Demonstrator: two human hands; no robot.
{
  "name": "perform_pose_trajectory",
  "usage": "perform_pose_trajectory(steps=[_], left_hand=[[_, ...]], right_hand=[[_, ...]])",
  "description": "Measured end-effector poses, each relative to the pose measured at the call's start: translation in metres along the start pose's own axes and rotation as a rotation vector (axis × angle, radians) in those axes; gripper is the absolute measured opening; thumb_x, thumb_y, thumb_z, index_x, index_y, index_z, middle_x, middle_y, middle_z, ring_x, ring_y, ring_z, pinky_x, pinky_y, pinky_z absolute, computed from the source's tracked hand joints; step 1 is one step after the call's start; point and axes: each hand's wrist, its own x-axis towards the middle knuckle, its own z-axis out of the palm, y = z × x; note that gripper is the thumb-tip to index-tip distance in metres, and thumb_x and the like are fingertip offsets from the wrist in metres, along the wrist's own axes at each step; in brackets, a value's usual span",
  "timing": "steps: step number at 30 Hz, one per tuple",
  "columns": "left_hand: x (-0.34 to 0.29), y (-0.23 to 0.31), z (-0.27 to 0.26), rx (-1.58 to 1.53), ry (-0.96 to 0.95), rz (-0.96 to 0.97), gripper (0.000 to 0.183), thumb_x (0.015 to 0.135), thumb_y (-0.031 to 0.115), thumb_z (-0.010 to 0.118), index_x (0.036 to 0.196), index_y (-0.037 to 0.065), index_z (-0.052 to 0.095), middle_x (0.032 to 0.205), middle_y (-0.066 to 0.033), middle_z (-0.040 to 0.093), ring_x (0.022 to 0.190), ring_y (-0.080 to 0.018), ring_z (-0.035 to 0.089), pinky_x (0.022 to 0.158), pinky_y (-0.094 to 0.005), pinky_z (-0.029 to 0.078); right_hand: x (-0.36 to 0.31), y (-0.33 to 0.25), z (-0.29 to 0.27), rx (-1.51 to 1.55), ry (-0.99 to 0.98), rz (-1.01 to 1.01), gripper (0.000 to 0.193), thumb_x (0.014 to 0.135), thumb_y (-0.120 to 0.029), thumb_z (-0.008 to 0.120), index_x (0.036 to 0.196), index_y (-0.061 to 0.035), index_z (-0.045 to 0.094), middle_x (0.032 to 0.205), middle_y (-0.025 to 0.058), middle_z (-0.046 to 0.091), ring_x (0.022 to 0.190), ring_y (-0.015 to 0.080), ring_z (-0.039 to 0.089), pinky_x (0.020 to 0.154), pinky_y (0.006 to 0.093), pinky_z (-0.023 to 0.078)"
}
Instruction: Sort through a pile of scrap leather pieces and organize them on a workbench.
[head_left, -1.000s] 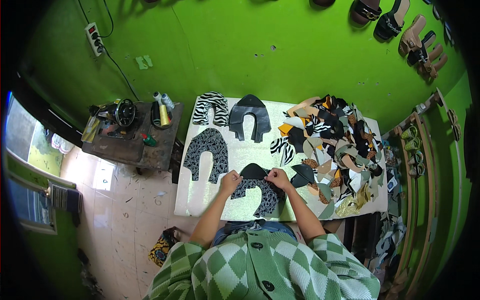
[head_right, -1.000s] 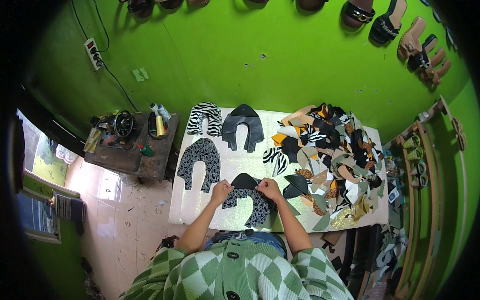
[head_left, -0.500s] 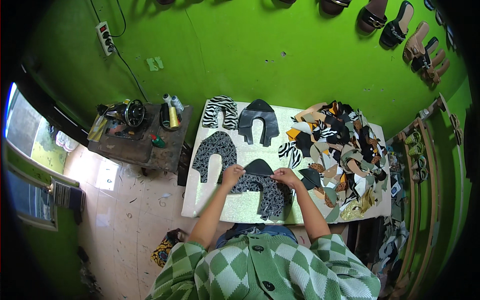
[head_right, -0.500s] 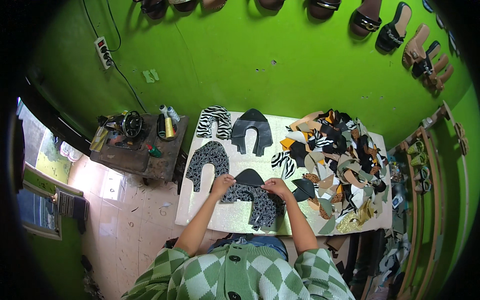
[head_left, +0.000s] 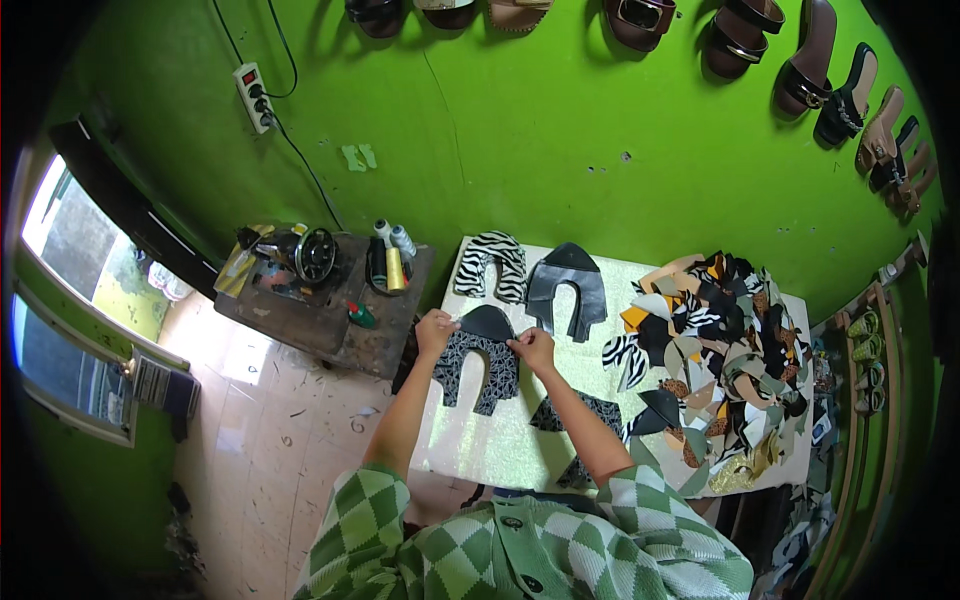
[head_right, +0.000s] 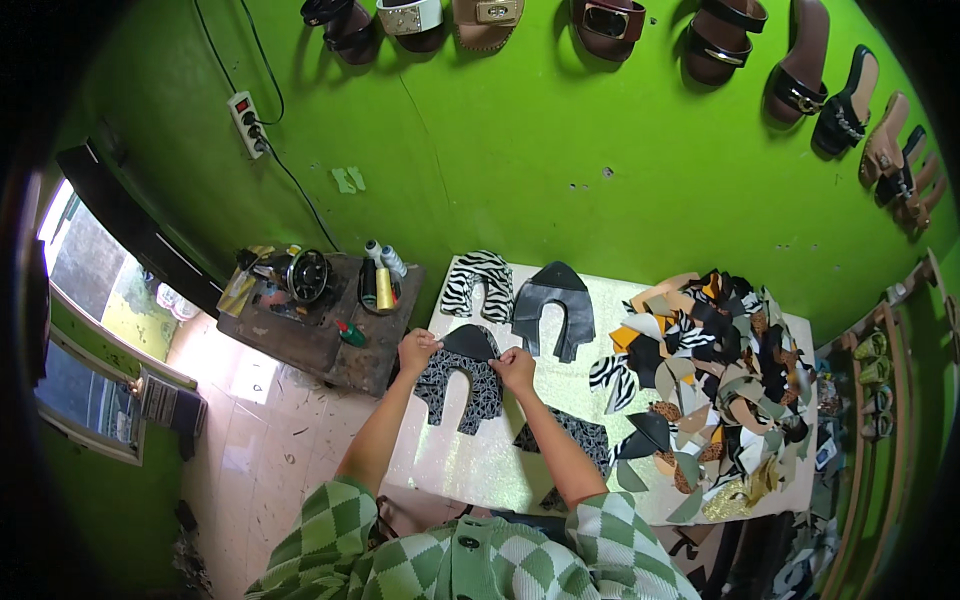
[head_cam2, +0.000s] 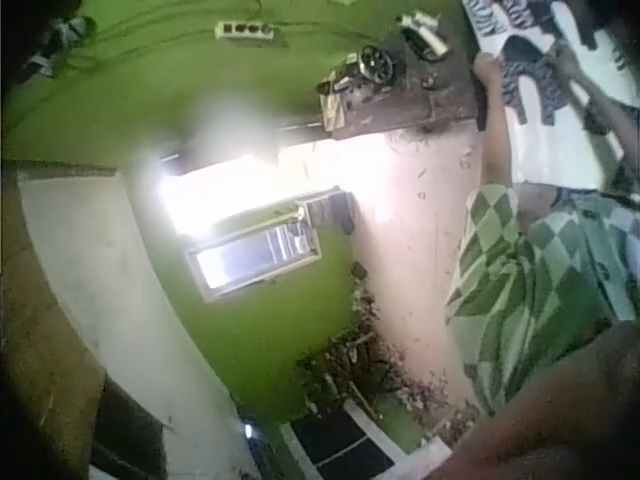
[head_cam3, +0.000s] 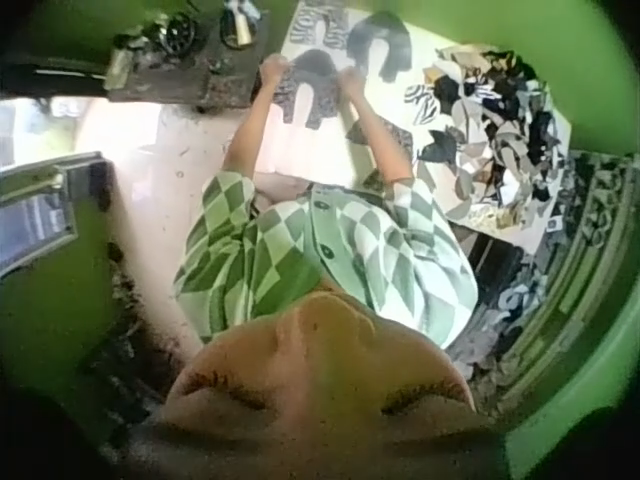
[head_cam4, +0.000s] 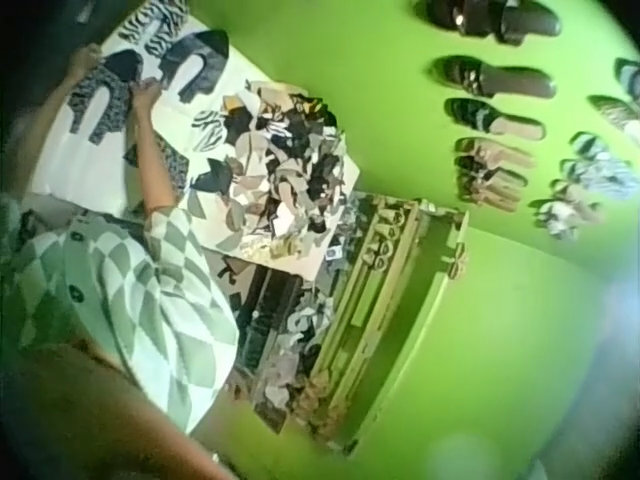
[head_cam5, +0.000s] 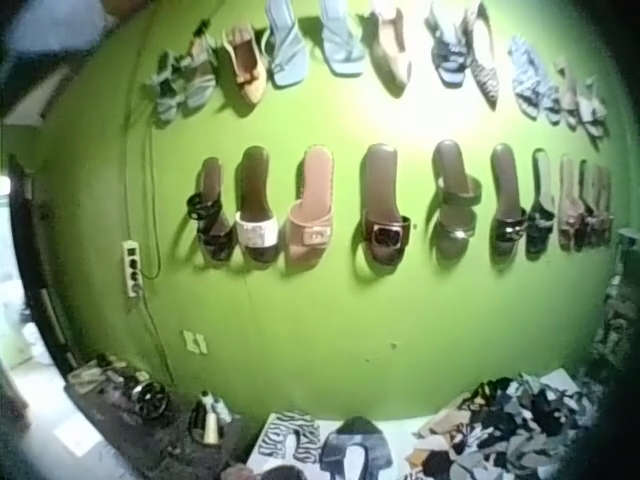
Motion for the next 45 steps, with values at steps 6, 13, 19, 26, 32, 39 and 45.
perform_pose_trajectory(steps=[6, 13, 19, 26, 32, 39, 45], left_hand=[[0.002, -0.012, 0.017, -0.071, 0.08, 0.014, 0.024, 0.064, 0.003, 0.076, 0.079, 0.0, 0.058, 0.072, -0.0108, 0.065, 0.067, -0.0159, 0.064, 0.062, -0.0263, 0.05], [-0.001, -0.012, 0.029, -0.034, 0.144, 0.06, 0.026, 0.063, 0.001, 0.076, 0.08, 0.0, 0.057, 0.069, -0.0104, 0.062, 0.063, -0.0162, 0.061, 0.06, -0.0263, 0.049], [-0.007, -0.009, 0.025, 0.118, 0.176, 0.063, 0.024, 0.064, 0.003, 0.075, 0.08, 0.001, 0.058, 0.075, -0.0089, 0.061, 0.071, -0.0202, 0.06, 0.065, -0.0317, 0.047], [-0.034, 0.025, 0.02, 0.467, 0.106, 0.37, 0.02, 0.075, 0.013, 0.064, 0.094, 0.008, 0.062, 0.106, -0.0052, 0.058, 0.106, -0.0223, 0.05, 0.09, -0.0402, 0.035], [-0.055, 0.009, 0.034, 0.676, -0.126, 0.648, 0.044, 0.082, 0.019, 0.054, 0.123, 0.004, 0.049, 0.132, -0.0125, 0.043, 0.125, -0.0303, 0.036, 0.101, -0.0403, 0.03], [-0.064, 0.003, 0.035, 0.877, -0.289, 0.535, 0.058, 0.088, 0.029, 0.045, 0.138, 0.006, 0.027, 0.146, -0.0125, 0.021, 0.134, -0.0296, 0.02, 0.107, -0.0416, 0.02], [-0.069, -0.001, 0.043, 0.956, -0.298, 0.46, 0.061, 0.089, 0.032, 0.043, 0.141, 0.009, 0.022, 0.148, -0.0096, 0.015, 0.136, -0.0271, 0.014, 0.109, -0.0401, 0.015]], right_hand=[[-0.001, -0.002, 0.018, -0.093, 0.186, -0.053, 0.02, 0.062, -0.009, 0.076, 0.067, -0.0017, 0.058, 0.058, 0.0063, 0.058, 0.052, 0.0149, 0.056, 0.054, 0.0268, 0.045], [-0.003, -0.001, 0.019, -0.02, 0.242, -0.054, 0.015, 0.067, -0.006, 0.072, 0.069, -0.0001, 0.058, 0.059, 0.0076, 0.058, 0.054, 0.0148, 0.056, 0.055, 0.0274, 0.046], [-0.011, -0.012, 0.024, -0.171, 0.213, -0.042, 0.012, 0.067, -0.005, 0.07, 0.073, -0.0022, 0.059, 0.082, 0.0115, 0.058, 0.071, 0.0227, 0.056, 0.063, 0.0338, 0.045], [-0.027, -0.028, 0.015, -0.436, 0.131, -0.596, 0.018, 0.07, -0.002, 0.06, 0.087, -0.0036, 0.059, 0.107, 0.0123, 0.054, 0.099, 0.0289, 0.052, 0.084, 0.0399, 0.04], [-0.044, -0.014, 0.031, -0.735, -0.131, -0.618, 0.047, 0.086, -0.012, 0.041, 0.131, 0.0, 0.037, 0.139, 0.0149, 0.034, 0.129, 0.028, 0.032, 0.106, 0.041, 0.026], [-0.043, 0.008, 0.033, -0.85, -0.175, -0.679, 0.05, 0.088, -0.016, 0.037, 0.134, 0.0013, 0.033, 0.143, 0.0134, 0.027, 0.133, 0.0264, 0.025, 0.108, 0.0414, 0.021], [-0.042, 0.011, 0.035, -0.88, -0.177, -0.695, 0.055, 0.087, -0.024, 0.044, 0.135, 0.0007, 0.031, 0.144, 0.0126, 0.025, 0.134, 0.0255, 0.022, 0.108, 0.0411, 0.02]])
